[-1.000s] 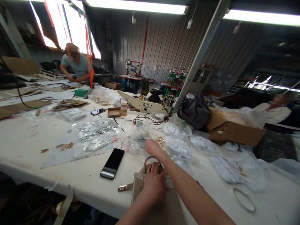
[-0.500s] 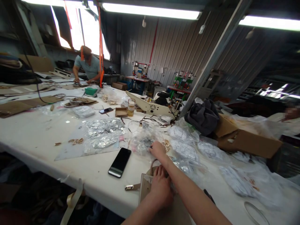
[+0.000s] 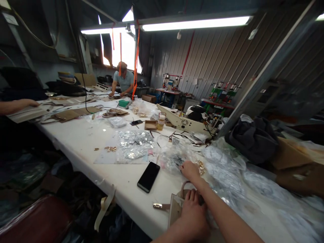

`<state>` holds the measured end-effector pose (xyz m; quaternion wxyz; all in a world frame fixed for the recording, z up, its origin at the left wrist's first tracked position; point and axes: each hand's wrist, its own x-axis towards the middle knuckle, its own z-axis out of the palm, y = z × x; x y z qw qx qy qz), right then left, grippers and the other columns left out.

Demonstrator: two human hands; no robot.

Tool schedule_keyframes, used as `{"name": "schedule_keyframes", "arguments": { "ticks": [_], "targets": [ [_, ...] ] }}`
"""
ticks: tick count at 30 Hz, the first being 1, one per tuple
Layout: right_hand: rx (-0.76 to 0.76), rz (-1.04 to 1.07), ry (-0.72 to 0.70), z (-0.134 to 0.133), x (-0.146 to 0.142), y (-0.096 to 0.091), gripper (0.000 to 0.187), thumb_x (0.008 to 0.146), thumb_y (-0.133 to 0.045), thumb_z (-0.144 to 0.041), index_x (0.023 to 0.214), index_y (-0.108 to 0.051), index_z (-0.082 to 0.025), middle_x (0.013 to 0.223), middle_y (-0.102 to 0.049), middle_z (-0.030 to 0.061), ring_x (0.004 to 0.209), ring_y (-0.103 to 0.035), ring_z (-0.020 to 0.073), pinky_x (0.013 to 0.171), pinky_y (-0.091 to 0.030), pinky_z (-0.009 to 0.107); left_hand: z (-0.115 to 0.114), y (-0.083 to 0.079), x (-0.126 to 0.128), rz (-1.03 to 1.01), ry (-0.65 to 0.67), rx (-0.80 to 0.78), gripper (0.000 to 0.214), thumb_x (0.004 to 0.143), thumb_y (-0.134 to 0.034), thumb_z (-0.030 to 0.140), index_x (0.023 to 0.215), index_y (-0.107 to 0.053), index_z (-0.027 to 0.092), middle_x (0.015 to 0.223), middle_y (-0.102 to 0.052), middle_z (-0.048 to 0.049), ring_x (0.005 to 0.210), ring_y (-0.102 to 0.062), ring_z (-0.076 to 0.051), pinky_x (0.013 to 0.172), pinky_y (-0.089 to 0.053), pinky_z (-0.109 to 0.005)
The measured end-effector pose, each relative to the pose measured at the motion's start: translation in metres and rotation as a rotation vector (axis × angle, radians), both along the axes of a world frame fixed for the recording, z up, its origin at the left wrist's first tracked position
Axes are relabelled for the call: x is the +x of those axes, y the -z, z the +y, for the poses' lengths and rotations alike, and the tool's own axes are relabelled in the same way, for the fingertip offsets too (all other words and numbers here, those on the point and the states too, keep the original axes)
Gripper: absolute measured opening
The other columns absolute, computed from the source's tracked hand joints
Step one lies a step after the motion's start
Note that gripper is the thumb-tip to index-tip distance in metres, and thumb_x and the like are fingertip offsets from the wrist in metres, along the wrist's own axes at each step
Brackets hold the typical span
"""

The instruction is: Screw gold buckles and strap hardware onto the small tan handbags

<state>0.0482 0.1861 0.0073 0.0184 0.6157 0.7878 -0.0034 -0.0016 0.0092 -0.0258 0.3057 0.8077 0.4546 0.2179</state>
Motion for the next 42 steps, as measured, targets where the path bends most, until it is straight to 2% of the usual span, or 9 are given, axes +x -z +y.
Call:
{"name": "schedule_keyframes", "arguments": {
  "ticks": [3, 6, 13, 20, 28, 35, 39, 42],
  "targets": [
    [0.005, 0.026, -0.031, -0.002, 0.008, 0.0, 0.027, 0.102, -0.064, -0.027, 0.101, -0.088, -0.017, 0.11, -0.083, 0.0196, 0.111, -0.079, 0.0323, 0.094, -0.056, 0.035, -0.003, -0.008, -0.002, 0.018, 0.0, -0.046, 0.088, 0.084, -0.069, 0.048, 0.165, -0.05, 0.017, 0.182, -0.022, -0.0216, 0.167, -0.017, -0.048, 0.138, -0.013, -0.066],
    [0.022, 0.084, -0.043, -0.004, 0.021, 0.001, 0.027, 0.105, -0.062, -0.031, 0.105, -0.088, -0.022, 0.115, -0.083, 0.0149, 0.114, -0.077, 0.0286, 0.094, -0.053, 0.031, -0.005, -0.016, -0.004, 0.003, -0.012, -0.073, 0.086, 0.083, -0.07, 0.045, 0.162, -0.054, 0.013, 0.179, -0.026, -0.027, 0.168, -0.019, -0.049, 0.14, -0.011, -0.062],
    [0.033, 0.317, -0.092, -0.002, 0.044, 0.011, 0.023, 0.101, -0.067, -0.029, 0.109, -0.088, -0.028, 0.11, -0.086, 0.0062, 0.108, -0.079, 0.0238, 0.092, -0.055, 0.027, -0.006, -0.022, -0.005, -0.008, -0.049, -0.042, 0.077, 0.086, -0.067, 0.043, 0.158, -0.061, 0.014, 0.178, -0.034, -0.0231, 0.168, -0.023, -0.046, 0.14, -0.014, -0.059],
    [0.085, 0.604, -0.144, -0.001, 0.053, 0.02, 0.034, 0.096, -0.066, -0.026, 0.124, -0.085, -0.024, 0.127, -0.082, 0.0082, 0.122, -0.076, 0.027, 0.109, -0.056, 0.035, -0.008, -0.026, -0.005, 0.014, -0.044, -0.059, 0.081, 0.086, -0.066, 0.043, 0.161, -0.057, 0.014, 0.18, -0.03, -0.0231, 0.168, -0.021, -0.045, 0.14, -0.012, -0.057],
    [0.08, 0.797, -0.132, 0.005, 0.049, 0.026, 0.025, 0.088, -0.07, -0.033, 0.103, -0.087, -0.024, 0.098, -0.086, 0.0042, 0.09, -0.08, 0.0265, 0.088, -0.06, 0.036, -0.007, -0.023, -0.005, -0.01, -0.04, -0.063, 0.082, 0.085, -0.066, 0.04, 0.162, -0.056, 0.013, 0.18, -0.027, -0.0239, 0.169, -0.02, -0.045, 0.14, -0.011, -0.057],
    [0.068, 0.852, -0.088, 0.001, 0.046, 0.027, 0.024, 0.082, -0.068, -0.036, 0.093, -0.082, -0.021, 0.084, -0.082, 0.0047, 0.079, -0.075, 0.0243, 0.08, -0.057, 0.033, -0.008, -0.027, -0.006, -0.007, -0.046, -0.07, 0.082, 0.085, -0.065, 0.043, 0.162, -0.056, 0.015, 0.18, -0.028, -0.0223, 0.169, -0.019, -0.044, 0.14, -0.011, -0.056],
    [0.059, 0.911, -0.068, -0.002, 0.04, 0.019, 0.027, 0.08, -0.067, -0.04, 0.09, -0.081, -0.019, 0.079, -0.079, 0.0049, 0.074, -0.072, 0.0236, 0.076, -0.056, 0.034, -0.009, -0.026, -0.006, 0.024, -0.047, -0.074, 0.081, 0.087, -0.063, 0.044, 0.163, -0.055, 0.018, 0.182, -0.025, -0.0187, 0.17, -0.017, -0.042, 0.141, -0.01, -0.054],
    [0.044, 0.976, -0.068, -0.01, 0.039, 0.003, 0.029, 0.079, -0.068, -0.043, 0.087, -0.079, -0.018, 0.078, -0.077, 0.005, 0.072, -0.069, 0.0224, 0.072, -0.057, 0.033, -0.007, -0.023, -0.005, 0.046, -0.045, -0.062, 0.079, 0.088, -0.063, 0.045, 0.163, -0.055, 0.021, 0.183, -0.025, -0.0162, 0.17, -0.018, -0.04, 0.141, -0.01, -0.053]
  ]
}}
